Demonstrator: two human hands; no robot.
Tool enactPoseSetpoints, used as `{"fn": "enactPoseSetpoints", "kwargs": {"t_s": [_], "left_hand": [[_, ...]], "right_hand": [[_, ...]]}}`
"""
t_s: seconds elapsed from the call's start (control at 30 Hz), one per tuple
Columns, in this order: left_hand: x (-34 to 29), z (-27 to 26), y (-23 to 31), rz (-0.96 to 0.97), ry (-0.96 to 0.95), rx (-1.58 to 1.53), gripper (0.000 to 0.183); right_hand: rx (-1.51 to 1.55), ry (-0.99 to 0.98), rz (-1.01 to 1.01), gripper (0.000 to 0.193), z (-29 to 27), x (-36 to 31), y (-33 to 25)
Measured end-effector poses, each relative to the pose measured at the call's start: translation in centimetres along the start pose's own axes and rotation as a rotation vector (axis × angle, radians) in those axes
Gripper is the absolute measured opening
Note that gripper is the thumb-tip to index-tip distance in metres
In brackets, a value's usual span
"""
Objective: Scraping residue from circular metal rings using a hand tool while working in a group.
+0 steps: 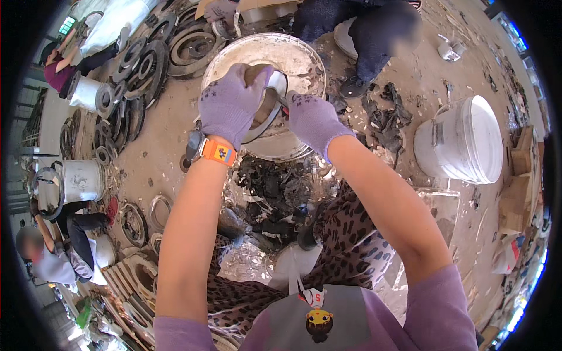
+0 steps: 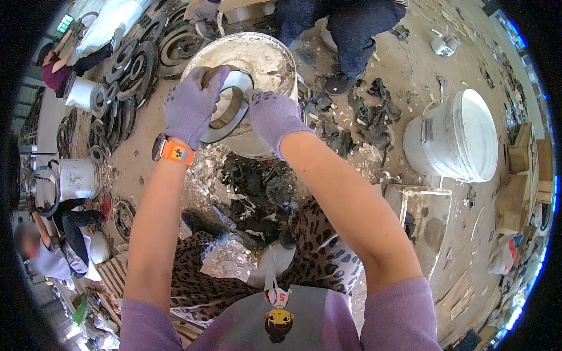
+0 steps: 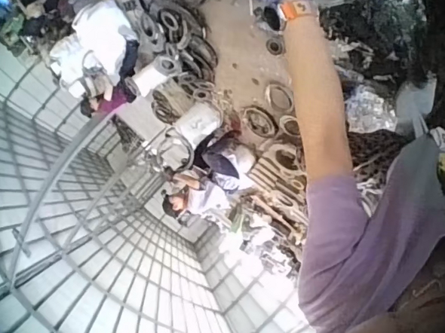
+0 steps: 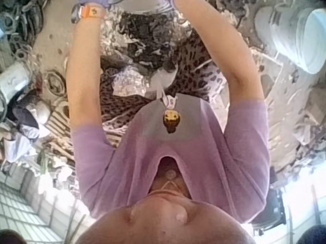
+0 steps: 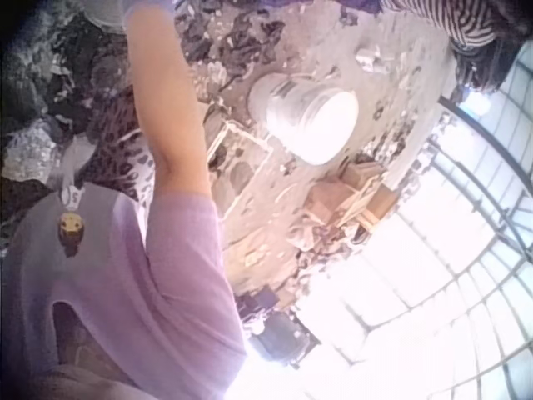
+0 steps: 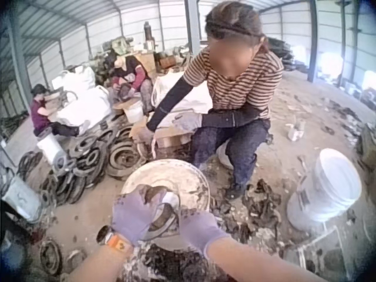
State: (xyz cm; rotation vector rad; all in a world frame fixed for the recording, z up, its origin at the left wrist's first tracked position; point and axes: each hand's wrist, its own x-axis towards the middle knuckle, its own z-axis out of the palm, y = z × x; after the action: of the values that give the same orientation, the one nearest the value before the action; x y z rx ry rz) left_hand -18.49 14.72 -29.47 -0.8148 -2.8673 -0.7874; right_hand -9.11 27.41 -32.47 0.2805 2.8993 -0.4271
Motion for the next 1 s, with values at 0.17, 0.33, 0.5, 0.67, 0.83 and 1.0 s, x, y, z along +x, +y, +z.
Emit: {"fn": "enactPoseSetpoints", "kwargs": {"t_s": [0.17,0.33,0.5,0.67,0.83,1.0], "left_hand": [[-0.3,0.3,-0.3,-0.035,0.061,-0.034,0.044],[-0.7,0.5,-0.5,-0.053,0.092,-0.056,0.042],[-0.8,0.2,-0.5,-0.054,0.062,-0.071,0.042],[-0.8,0.0,-1.0,-0.061,0.084,-0.161,0.043],[-2.0,-0.7,0.6,-0.083,0.107,-0.191,0.043],[-2.5,1.2,-6.3,0.056,0.306,-0.313,0.050]], "right_hand": [[0.196,0.005,0.042,0.029,1.3,0.1,-0.1],[0.483,0.032,0.005,0.023,3.2,0.5,-0.1],[0.604,-0.156,0.053,0.024,2.5,0.8,-0.1],[0.758,-0.382,0.055,0.019,1.0,0.9,-0.1],[0.812,-0.249,0.038,0.026,-0.1,-0.5,0.7],[0.098,0.078,-0.021,0.020,-1.7,0.1,-0.6]]}}
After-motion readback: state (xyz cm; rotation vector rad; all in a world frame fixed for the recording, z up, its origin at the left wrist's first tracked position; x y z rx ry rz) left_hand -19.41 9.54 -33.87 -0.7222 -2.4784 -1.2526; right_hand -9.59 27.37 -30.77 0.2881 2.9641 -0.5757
